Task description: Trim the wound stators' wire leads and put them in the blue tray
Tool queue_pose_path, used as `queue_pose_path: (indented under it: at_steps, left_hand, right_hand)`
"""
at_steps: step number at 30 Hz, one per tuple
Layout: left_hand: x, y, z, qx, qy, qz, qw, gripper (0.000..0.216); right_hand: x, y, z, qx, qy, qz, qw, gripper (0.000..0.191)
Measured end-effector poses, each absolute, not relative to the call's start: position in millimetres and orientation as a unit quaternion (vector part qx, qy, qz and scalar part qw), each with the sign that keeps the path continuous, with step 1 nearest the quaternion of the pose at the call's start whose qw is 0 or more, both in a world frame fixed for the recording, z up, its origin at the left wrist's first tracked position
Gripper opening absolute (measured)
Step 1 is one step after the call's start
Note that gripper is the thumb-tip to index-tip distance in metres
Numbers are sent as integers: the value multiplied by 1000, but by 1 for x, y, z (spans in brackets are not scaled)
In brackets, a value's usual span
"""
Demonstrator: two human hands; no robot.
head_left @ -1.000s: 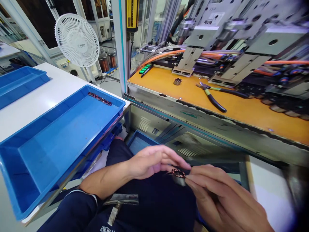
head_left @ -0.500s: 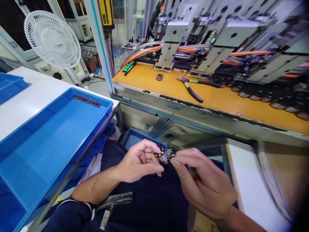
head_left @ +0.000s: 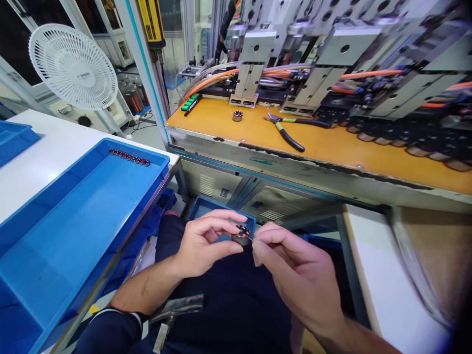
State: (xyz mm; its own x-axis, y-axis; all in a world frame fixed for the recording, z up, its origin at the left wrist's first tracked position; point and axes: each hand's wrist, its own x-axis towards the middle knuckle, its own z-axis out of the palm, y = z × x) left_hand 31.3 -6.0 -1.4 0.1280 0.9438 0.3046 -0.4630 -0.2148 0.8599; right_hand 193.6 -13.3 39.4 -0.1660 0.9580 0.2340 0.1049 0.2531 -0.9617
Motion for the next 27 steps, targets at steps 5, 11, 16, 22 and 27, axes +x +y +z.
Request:
queue_pose_path:
  at_steps: [5, 11, 16, 22, 27]
  left_hand:
    - [31, -6, -2, 460, 236, 615, 596, 29]
    - [30, -5, 0, 456, 219, 619, 601, 30]
    - [34, -1, -4, 406, 232, 599, 650, 13]
    - [41, 6, -19, 320, 431, 614, 579, 21]
    - [36, -13, -8, 591, 451, 592, 312, 33]
  right_hand:
    - [196, -14, 31, -417, -547, 587, 427, 29]
    - [195, -11, 24, -392, -472, 693, 378, 31]
    - [193, -10, 13, -334, -529, 645, 439, 19]
    - [197, 2, 16, -361, -738, 176, 542, 30]
    - [204, 10, 12, -392, -772, -7, 501, 30]
